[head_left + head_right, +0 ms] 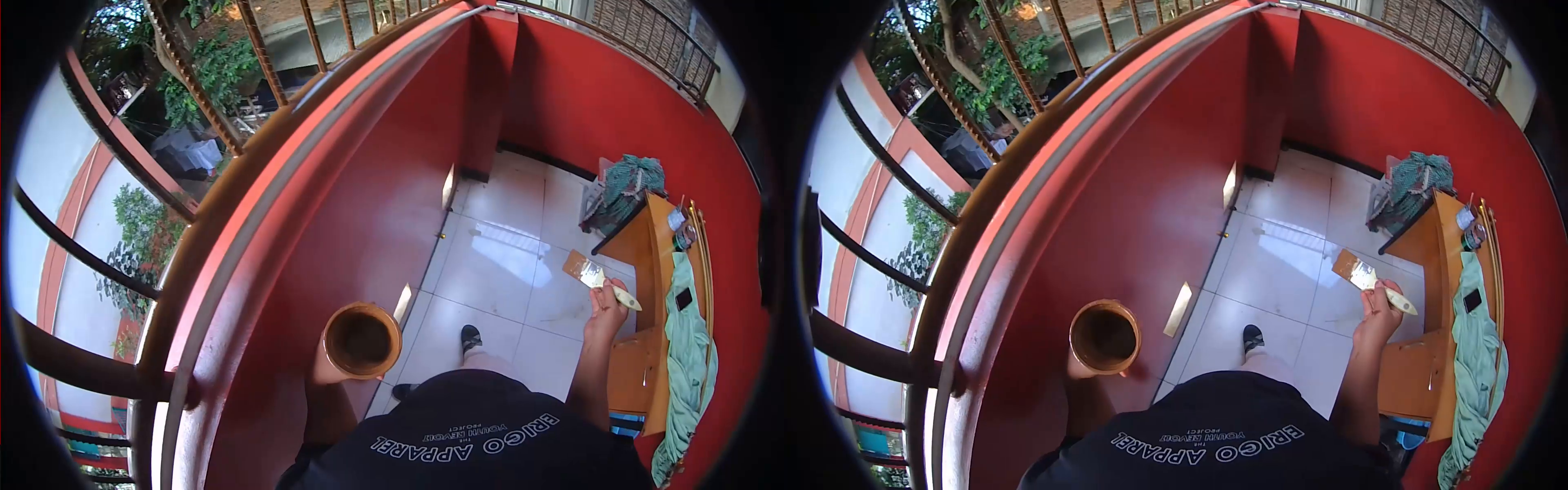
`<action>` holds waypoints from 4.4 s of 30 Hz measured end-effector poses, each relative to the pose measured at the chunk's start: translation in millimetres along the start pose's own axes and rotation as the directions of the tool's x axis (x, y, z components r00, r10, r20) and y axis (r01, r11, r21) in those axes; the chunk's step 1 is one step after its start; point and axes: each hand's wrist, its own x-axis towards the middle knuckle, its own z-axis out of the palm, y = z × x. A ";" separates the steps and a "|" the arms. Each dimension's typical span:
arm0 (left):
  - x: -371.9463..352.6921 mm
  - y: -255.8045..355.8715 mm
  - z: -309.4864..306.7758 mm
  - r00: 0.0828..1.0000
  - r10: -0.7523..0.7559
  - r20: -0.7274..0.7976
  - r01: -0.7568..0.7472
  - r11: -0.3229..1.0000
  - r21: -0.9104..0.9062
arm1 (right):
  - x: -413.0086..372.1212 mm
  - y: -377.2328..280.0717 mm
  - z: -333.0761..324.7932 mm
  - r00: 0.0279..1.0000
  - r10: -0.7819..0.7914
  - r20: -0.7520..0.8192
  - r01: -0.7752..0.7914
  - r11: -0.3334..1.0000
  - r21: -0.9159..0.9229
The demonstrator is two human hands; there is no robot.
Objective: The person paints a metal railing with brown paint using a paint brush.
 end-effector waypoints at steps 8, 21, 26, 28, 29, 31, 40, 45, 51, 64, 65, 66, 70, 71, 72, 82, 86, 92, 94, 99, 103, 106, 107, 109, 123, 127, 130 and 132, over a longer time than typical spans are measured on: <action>4.8 -33.3 109.1 0.986 -0.094 -0.139 0.089 0.995 -0.044 | 25.4 21.9 -35.1 0.959 0.181 0.218 -0.178 0.984 -0.033; 6.5 -94.5 339.1 0.891 -0.158 -0.426 0.089 0.980 -0.176 | 166.5 -11.9 -158.3 0.693 -0.024 0.720 0.392 0.851 -0.349; 10.5 -101.6 376.2 0.906 -0.089 -0.413 0.024 0.987 -0.160 | 188.8 -39.0 -190.5 0.641 -0.063 0.765 0.592 0.676 -0.440; 18.4 -95.6 384.4 0.907 -0.065 -0.415 0.060 0.998 -0.025 | 189.8 -45.2 -193.4 0.664 -0.061 0.745 0.594 0.648 -0.477; 22.2 -95.2 388.1 0.909 -0.048 -0.413 0.042 0.999 -0.022 | 190.8 -46.5 -195.0 0.685 -0.037 0.728 0.575 0.641 -0.508; 32.2 -91.9 392.4 0.911 -0.001 -0.412 0.000 1.000 -0.002 | 193.0 -38.9 -193.2 0.705 -0.058 0.707 0.546 0.681 -0.488; 35.1 -87.4 360.0 0.886 0.303 -0.350 -0.224 0.942 0.249 | 188.2 -22.6 -151.2 0.642 -0.076 0.763 0.583 0.695 -0.421; 23.3 -80.8 312.1 0.865 0.364 -0.345 -0.273 0.919 0.285 | 148.6 -5.5 -100.9 0.617 -0.113 0.779 0.571 0.746 -0.344; -1.6 -59.0 237.7 0.885 0.226 -0.407 -0.195 0.974 0.118 | 79.8 23.8 -56.7 0.673 -0.031 0.739 0.285 0.933 -0.221; -20.1 -54.1 123.4 0.859 0.038 -0.510 0.135 0.945 0.298 | -56.1 7.6 52.2 0.378 0.201 0.904 -0.513 0.858 0.024; -17.0 -54.7 120.6 0.855 0.034 -0.518 0.141 0.945 0.295 | -59.7 10.8 58.7 0.377 0.221 0.899 -0.544 0.839 0.022; -12.3 -54.3 117.8 0.850 0.032 -0.527 0.145 0.945 0.292 | -60.9 14.4 68.2 0.357 0.234 0.904 -0.575 0.818 0.016; 7.3 -53.7 111.0 0.823 0.017 -0.568 0.174 0.944 0.279 | -62.7 17.5 104.7 0.265 0.310 0.913 -0.673 0.738 -0.055; 12.9 -48.5 110.7 0.820 0.046 -0.571 0.154 0.943 0.296 | -62.5 18.3 115.0 0.236 0.331 0.914 -0.691 0.718 -0.081; 18.5 -48.9 110.8 0.808 0.053 -0.587 0.161 0.938 0.306 | -60.1 21.6 123.9 0.195 0.346 0.918 -0.704 0.701 -0.115; 87.7 -46.0 133.5 0.692 0.147 -0.707 0.178 0.914 0.365 | -12.6 41.5 193.5 -0.020 0.459 0.888 -0.620 0.691 -0.371; 104.9 -61.5 139.4 0.647 0.173 -0.742 0.168 0.918 0.360 | 16.7 45.8 207.7 0.002 0.442 0.897 -0.560 0.744 -0.365; 114.5 -70.2 140.1 0.610 0.195 -0.768 0.174 0.913 0.369 | 53.8 47.5 219.7 0.052 0.383 0.922 -0.474 0.822 -0.315; 114.1 -66.9 136.3 0.617 0.191 -0.764 0.188 0.907 0.378 | 56.2 42.7 221.5 0.089 0.352 0.932 -0.475 0.837 -0.270; 107.5 -59.3 131.0 0.673 0.091 -0.734 0.164 0.949 0.268 | 58.7 34.3 216.3 0.002 0.104 0.995 -0.506 0.858 -0.088; 96.5 -56.7 129.0 0.739 0.015 -0.673 0.039 0.997 0.064 | 36.2 24.2 208.4 -0.163 -0.166 0.972 -0.379 0.921 0.094; 87.7 -44.9 124.8 0.784 0.036 -0.620 -0.055 0.998 -0.012 | 6.4 -6.3 207.5 -0.313 -0.345 0.885 -0.008 0.933 0.361; 83.6 -40.1 122.7 0.795 0.039 -0.605 -0.065 0.998 -0.021 | 3.6 -14.3 207.4 -0.379 -0.358 0.853 0.037 0.916 0.400; 73.3 -36.5 117.6 0.814 0.038 -0.579 -0.064 0.998 -0.024 | -0.9 -26.7 205.7 -0.499 -0.365 0.786 0.121 0.869 0.480; 46.5 -28.8 105.4 0.797 0.095 -0.597 -0.073 0.995 0.061 | 15.6 -44.1 171.9 -0.307 -0.304 0.902 0.216 0.901 0.377; 53.8 -26.5 109.7 0.769 0.149 -0.621 0.041 0.959 0.281 | 20.0 -18.7 150.6 0.013 -0.209 0.978 -0.062 0.976 0.210; 58.3 -33.4 111.6 0.767 0.191 -0.612 0.083 0.917 0.391 | 0.3 -16.2 153.8 0.150 -0.019 0.988 -0.329 0.942 0.068; 60.7 -34.9 114.5 0.773 0.205 -0.600 0.119 0.883 0.455 | -5.2 -14.0 159.9 0.166 0.065 0.984 -0.388 0.922 0.005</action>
